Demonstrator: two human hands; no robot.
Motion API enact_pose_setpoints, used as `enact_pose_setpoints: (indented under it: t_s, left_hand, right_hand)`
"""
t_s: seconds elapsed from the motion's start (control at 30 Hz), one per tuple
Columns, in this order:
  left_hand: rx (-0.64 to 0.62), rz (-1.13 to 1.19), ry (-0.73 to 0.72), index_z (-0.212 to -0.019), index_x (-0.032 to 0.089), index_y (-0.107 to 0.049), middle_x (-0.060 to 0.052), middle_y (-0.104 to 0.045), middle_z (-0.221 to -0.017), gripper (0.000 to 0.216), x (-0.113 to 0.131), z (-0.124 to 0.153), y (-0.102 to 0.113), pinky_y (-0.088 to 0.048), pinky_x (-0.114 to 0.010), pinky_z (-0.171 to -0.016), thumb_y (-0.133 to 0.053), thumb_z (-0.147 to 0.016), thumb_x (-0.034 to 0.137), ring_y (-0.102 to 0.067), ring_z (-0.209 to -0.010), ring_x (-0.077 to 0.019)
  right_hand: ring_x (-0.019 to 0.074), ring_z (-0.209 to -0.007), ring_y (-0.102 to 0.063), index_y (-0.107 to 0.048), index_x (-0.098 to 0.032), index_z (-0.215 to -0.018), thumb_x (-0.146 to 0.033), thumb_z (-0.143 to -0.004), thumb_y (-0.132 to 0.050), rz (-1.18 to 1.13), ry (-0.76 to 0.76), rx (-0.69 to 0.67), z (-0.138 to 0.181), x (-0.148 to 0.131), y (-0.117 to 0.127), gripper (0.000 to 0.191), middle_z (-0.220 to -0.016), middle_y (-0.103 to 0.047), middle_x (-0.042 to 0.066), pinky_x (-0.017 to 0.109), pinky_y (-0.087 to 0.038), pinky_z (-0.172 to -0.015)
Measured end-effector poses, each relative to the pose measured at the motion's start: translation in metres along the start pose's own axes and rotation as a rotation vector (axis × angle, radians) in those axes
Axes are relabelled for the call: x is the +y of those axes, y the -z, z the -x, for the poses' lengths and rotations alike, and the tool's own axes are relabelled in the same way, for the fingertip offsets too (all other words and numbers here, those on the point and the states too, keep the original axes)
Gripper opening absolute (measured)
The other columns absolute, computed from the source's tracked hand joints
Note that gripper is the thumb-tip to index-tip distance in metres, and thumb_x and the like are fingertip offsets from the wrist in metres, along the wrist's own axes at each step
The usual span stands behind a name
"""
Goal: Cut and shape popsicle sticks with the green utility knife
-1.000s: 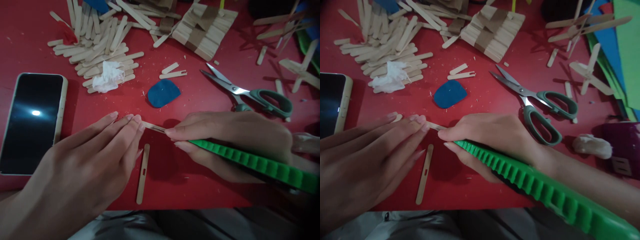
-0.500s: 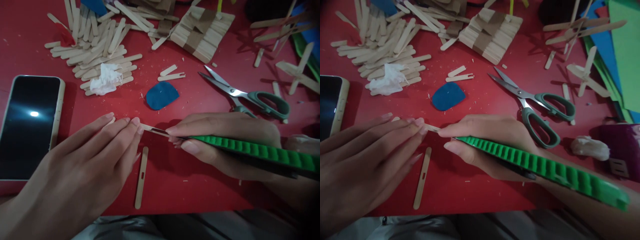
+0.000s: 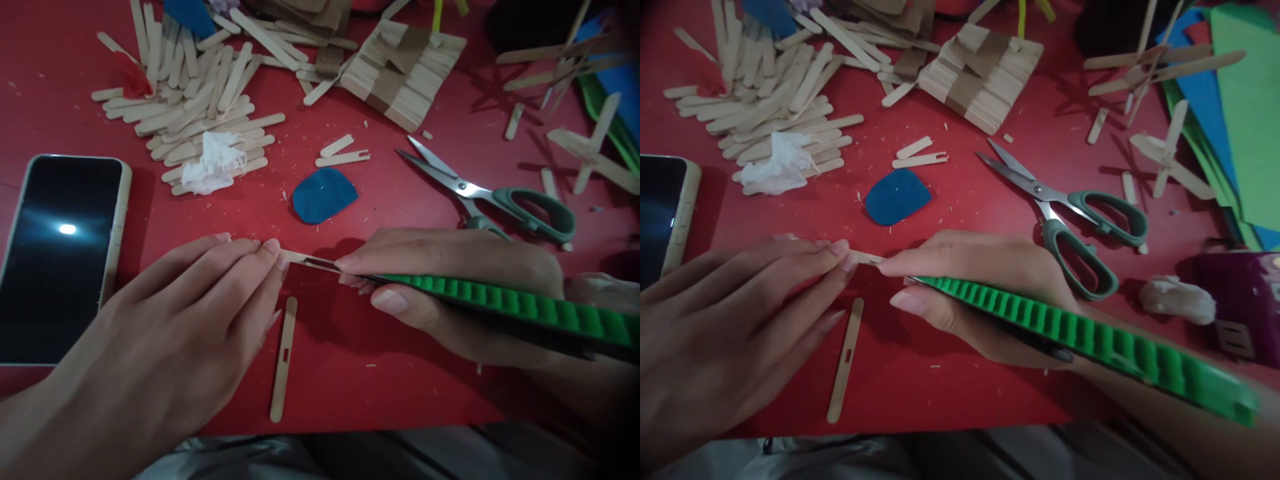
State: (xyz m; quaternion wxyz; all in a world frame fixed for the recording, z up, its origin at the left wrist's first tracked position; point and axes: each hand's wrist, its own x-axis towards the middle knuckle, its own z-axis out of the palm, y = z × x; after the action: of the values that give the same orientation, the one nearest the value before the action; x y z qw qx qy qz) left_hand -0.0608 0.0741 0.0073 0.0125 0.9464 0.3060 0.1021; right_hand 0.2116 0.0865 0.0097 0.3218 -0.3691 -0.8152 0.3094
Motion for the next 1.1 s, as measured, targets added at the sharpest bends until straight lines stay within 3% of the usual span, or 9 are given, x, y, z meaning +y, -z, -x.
enact_pose_setpoints:
  t_s: [0.17, 0.3, 0.5, 0.6, 0.73, 0.87, 0.97, 1.03, 1.1]
  left_hand:
    - [0.037, -0.078, -0.049, -0.130, 0.010, -0.062, -0.013, -0.068, -0.130, 0.035, -0.001, -0.002, -0.001, -0.056, -0.046, -0.104, -0.046, -0.100, 0.011, -0.066, -0.121, -0.0302]
    - [0.046, -0.070, -0.044, -0.129, 0.013, -0.064, -0.012, -0.070, -0.121, 0.035, -0.002, -0.005, 0.000, -0.055, -0.046, -0.102, -0.045, -0.100, 0.013, -0.066, -0.117, -0.0303]
    - [-0.005, -0.067, -0.041, -0.114, 0.011, -0.070, -0.014, -0.068, -0.100, 0.032, -0.003, -0.011, 0.006, -0.055, -0.046, -0.079, -0.042, -0.102, 0.018, -0.065, -0.091, -0.0297]
    - [0.001, -0.069, -0.080, -0.108, 0.009, -0.070, -0.013, -0.065, -0.094, 0.028, -0.003, -0.010, 0.009, -0.051, -0.044, -0.072, -0.044, -0.100, 0.015, -0.061, -0.084, -0.0281]
    - [-0.002, -0.004, -0.104, -0.111, 0.011, -0.069, -0.010, -0.062, -0.087, 0.031, -0.001, -0.006, 0.012, -0.050, -0.042, -0.069, -0.041, -0.100, 0.016, -0.058, -0.079, -0.0259]
    - [-0.012, 0.256, -0.194, -0.110, 0.015, -0.069, -0.007, -0.067, -0.091, 0.026, -0.004, -0.002, 0.014, -0.053, -0.037, -0.072, -0.048, -0.095, 0.009, -0.062, -0.079, -0.0208]
    - [0.023, 0.324, -0.150, -0.111, 0.018, -0.069, -0.006, -0.070, -0.095, 0.027, -0.018, -0.004, 0.017, -0.054, -0.032, -0.069, -0.046, -0.098, 0.011, -0.065, -0.079, -0.0188]
    - [0.015, 0.268, -0.096, -0.119, 0.022, -0.067, -0.008, -0.071, -0.106, 0.027, -0.033, -0.011, 0.020, -0.056, -0.033, -0.074, -0.046, -0.102, 0.022, -0.069, -0.088, -0.0211]
    - [-0.002, 0.189, -0.151, -0.132, 0.022, -0.062, -0.011, -0.066, -0.130, 0.034, -0.049, -0.023, 0.022, -0.057, -0.041, -0.090, -0.047, -0.103, 0.032, -0.067, -0.112, -0.0276]
  right_hand:
    - [0.0089, -0.084, -0.075, -0.074, -0.029, -0.108, -0.032, -0.099, -0.060, 0.054, -0.146, 0.121, 0.006, 0.001, 0.005, 0.017, -0.095, -0.079, -0.004, 0.013, -0.060, -0.078]
    - [0.0078, -0.078, -0.074, -0.075, -0.027, -0.106, -0.032, -0.098, -0.062, 0.054, -0.077, 0.116, 0.007, 0.000, 0.005, 0.016, -0.093, -0.079, -0.002, 0.012, -0.059, -0.077]
    - [0.0073, -0.068, -0.072, -0.076, -0.027, -0.100, -0.024, -0.096, -0.063, 0.163, -0.097, 0.224, 0.007, -0.005, -0.005, 0.014, -0.088, -0.079, -0.002, 0.015, -0.060, -0.080]
    - [0.0094, -0.069, -0.073, -0.077, -0.026, -0.100, -0.022, -0.093, -0.065, 0.136, -0.090, 0.232, 0.010, -0.009, -0.012, 0.014, -0.090, -0.080, -0.001, 0.018, -0.061, -0.076]
    - [0.0156, -0.076, -0.076, -0.077, -0.029, -0.103, -0.023, -0.089, -0.069, 0.101, -0.228, 0.227, 0.013, -0.021, -0.018, 0.017, -0.090, -0.080, 0.000, 0.024, -0.062, -0.073]
    - [0.0169, -0.079, -0.076, -0.077, -0.027, -0.105, -0.023, -0.090, -0.068, 0.080, -0.385, 0.172, 0.015, -0.038, -0.017, 0.018, -0.093, -0.080, 0.002, 0.027, -0.062, -0.074]
    - [0.0166, -0.079, -0.076, -0.078, -0.026, -0.101, -0.028, -0.090, -0.070, 0.023, -0.486, 0.185, 0.018, -0.048, -0.014, 0.014, -0.091, -0.080, 0.001, 0.026, -0.061, -0.073]
    - [0.0169, -0.076, -0.075, -0.079, -0.028, -0.097, -0.037, -0.089, -0.072, -0.045, -0.537, 0.236, 0.022, -0.052, -0.011, 0.014, -0.088, -0.080, 0.001, 0.026, -0.061, -0.070]
    - [0.0182, -0.075, -0.074, -0.080, -0.028, -0.092, -0.049, -0.089, -0.070, -0.112, -0.577, 0.290, 0.025, -0.053, -0.011, 0.023, -0.085, -0.079, 0.002, 0.028, -0.060, -0.069]
